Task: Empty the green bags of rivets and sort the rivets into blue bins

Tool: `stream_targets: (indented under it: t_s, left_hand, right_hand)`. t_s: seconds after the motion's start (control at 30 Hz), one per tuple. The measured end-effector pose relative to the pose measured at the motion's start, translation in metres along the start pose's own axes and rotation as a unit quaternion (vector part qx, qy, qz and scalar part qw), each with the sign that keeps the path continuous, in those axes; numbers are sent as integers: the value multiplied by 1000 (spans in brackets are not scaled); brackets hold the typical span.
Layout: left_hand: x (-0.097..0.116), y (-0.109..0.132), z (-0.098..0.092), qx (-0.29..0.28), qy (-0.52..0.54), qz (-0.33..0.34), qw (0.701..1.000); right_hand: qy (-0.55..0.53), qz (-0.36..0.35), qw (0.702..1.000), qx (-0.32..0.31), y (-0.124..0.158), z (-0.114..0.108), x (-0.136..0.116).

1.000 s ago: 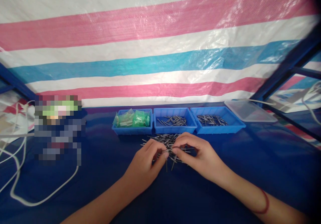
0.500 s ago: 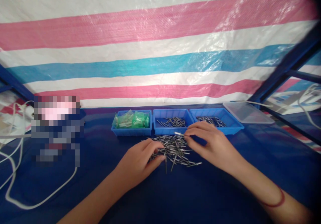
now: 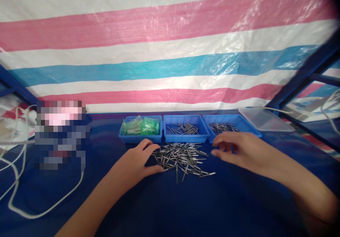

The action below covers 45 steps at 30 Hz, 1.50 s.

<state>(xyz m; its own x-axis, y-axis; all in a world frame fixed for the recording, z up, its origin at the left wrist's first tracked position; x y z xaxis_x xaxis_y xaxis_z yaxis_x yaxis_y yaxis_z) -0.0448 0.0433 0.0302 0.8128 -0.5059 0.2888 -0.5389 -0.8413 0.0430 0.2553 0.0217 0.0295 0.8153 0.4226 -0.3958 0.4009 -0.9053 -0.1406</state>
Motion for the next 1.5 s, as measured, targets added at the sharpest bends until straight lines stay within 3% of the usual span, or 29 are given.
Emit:
stream_targets:
  t_s: [0.1,0.23,0.37,0.5,0.73,0.87,1.07,1.5]
  left_hand:
    - [-6,0,4,-35,-8,-19,999]
    - [-3,-3,10,-43,-14,-6,999]
    - [5,-7,18,-29,-10,15,999]
    - [10,-11,29,21,4,30,999]
    - [17,-7,28,97,104,55,988]
    - [26,-4,27,127,194,27,972]
    - [39,0,30,139,323,4,936]
    - [41,1,28,126,363,-3,923]
  right_hand:
    - [-50,-12,991,-127,6,19,-11]
    - [-31,-5,987,-155,6,33,-18]
    - [-5,-23,989,-146,-3,41,-32]
    - [-14,-40,990,-135,-7,40,-39]
    - [-109,-21,991,-71,-8,19,-40]
    - [-204,-20,978,-25,-11,28,-61]
    - [-307,-30,951,-6,-12,54,-83]
    - [-338,-32,940,16,-12,65,-85]
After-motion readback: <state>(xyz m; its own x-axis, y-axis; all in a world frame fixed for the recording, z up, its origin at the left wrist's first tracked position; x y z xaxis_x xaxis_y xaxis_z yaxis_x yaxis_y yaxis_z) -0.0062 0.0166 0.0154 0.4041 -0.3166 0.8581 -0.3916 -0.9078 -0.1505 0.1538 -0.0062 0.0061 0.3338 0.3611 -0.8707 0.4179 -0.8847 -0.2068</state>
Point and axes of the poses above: each hand's wrist, its own y-axis away from the middle knuckle, its own z-axis out of the palm, x = y × z, the point moved 3 cm from there along -y, towards the middle knuckle, and after that the axes turned 5 degrees about -z, right-handed, at the moved point
